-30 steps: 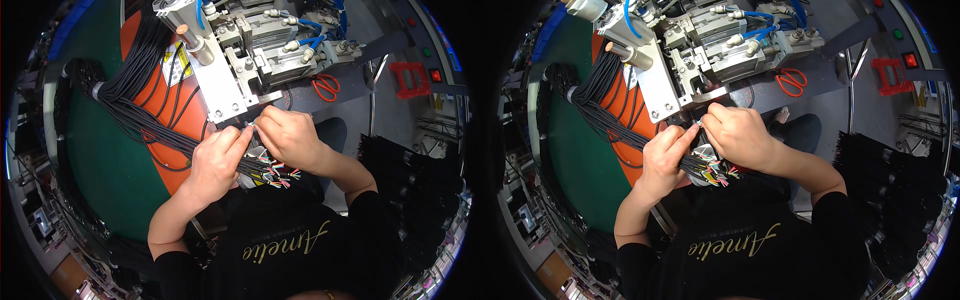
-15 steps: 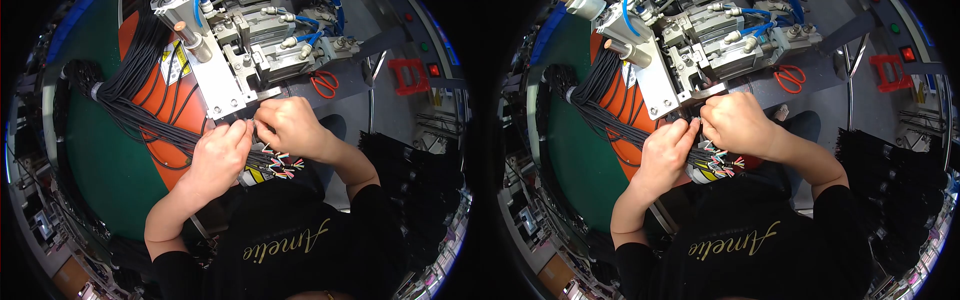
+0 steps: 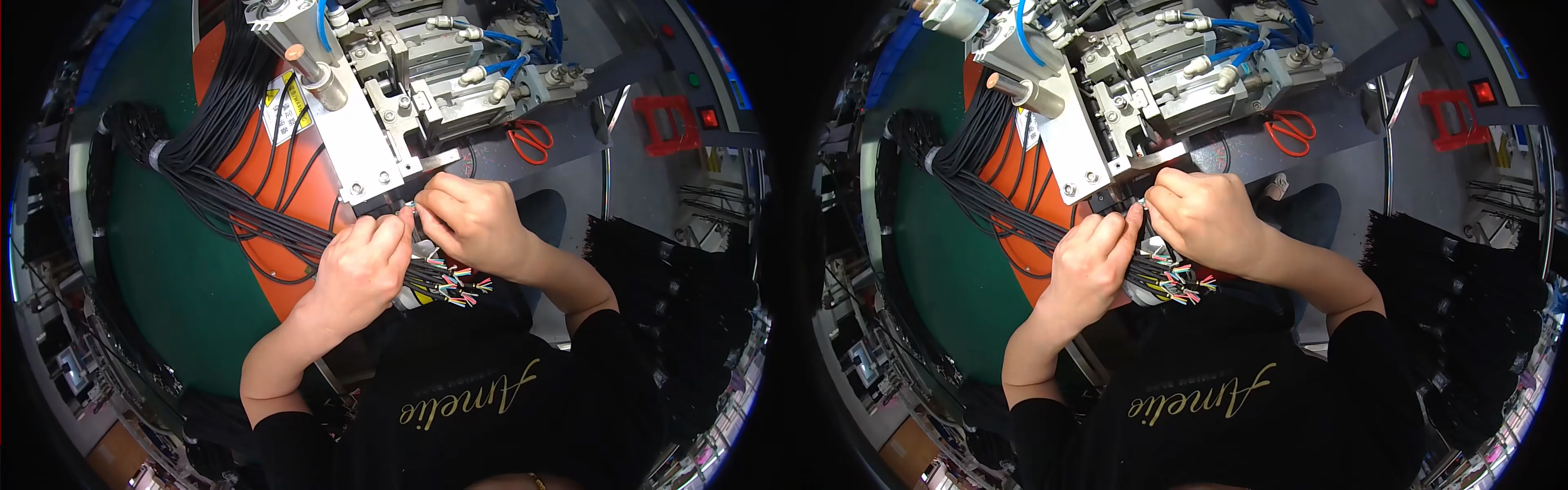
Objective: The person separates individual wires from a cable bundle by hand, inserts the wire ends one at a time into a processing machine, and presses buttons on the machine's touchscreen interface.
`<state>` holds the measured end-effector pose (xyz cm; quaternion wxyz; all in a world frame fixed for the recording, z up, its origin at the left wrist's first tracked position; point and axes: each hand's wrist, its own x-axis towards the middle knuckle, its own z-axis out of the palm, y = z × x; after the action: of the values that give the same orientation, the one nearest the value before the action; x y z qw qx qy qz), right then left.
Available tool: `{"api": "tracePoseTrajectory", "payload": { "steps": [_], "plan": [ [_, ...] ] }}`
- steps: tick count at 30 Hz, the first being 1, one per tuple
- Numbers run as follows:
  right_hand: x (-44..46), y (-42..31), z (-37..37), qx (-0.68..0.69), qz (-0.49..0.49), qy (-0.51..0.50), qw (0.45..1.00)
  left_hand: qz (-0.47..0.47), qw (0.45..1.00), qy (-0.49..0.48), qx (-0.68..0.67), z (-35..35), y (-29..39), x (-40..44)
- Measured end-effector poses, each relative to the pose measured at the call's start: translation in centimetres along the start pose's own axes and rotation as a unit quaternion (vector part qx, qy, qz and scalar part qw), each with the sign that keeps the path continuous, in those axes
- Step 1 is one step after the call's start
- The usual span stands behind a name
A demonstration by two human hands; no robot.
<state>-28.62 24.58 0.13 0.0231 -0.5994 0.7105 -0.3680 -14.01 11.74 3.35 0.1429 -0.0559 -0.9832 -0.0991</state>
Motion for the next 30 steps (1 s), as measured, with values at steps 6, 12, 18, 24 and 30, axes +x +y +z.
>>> {"api": "tracePoseTrajectory", "payload": {
  "steps": [6, 12, 18, 24, 30],
  "plan": [
    [0.8, 0.3, -0.6, -0.041, -0.004, -0.067, 0.997, -0.012, 1.000, -0.019, -0.015, 0.2, -0.2, 0.1],
    [-0.4, 1.0, -0.7, 0.196, 0.108, -0.043, 0.974, -0.005, 1.000, 0.014, -0.009, 0.5, -0.4, 0.0],
    [-0.1, 1.8, 1.1, 0.104, -0.061, 0.072, 0.990, 0.008, 1.000, 0.015, -0.018, 0.5, -0.5, -0.4],
    [0.5, 0.4, -0.6, -0.006, -0.007, -0.041, 0.999, 0.010, 1.000, 0.006, -0.005, 0.3, -0.3, -0.2],
    [-1.2, 3.5, -1.1, 0.018, 0.037, -0.088, 0.995, -0.027, 0.998, -0.054, 0.000, -0.6, 0.0, 0.4]
  ]
}}
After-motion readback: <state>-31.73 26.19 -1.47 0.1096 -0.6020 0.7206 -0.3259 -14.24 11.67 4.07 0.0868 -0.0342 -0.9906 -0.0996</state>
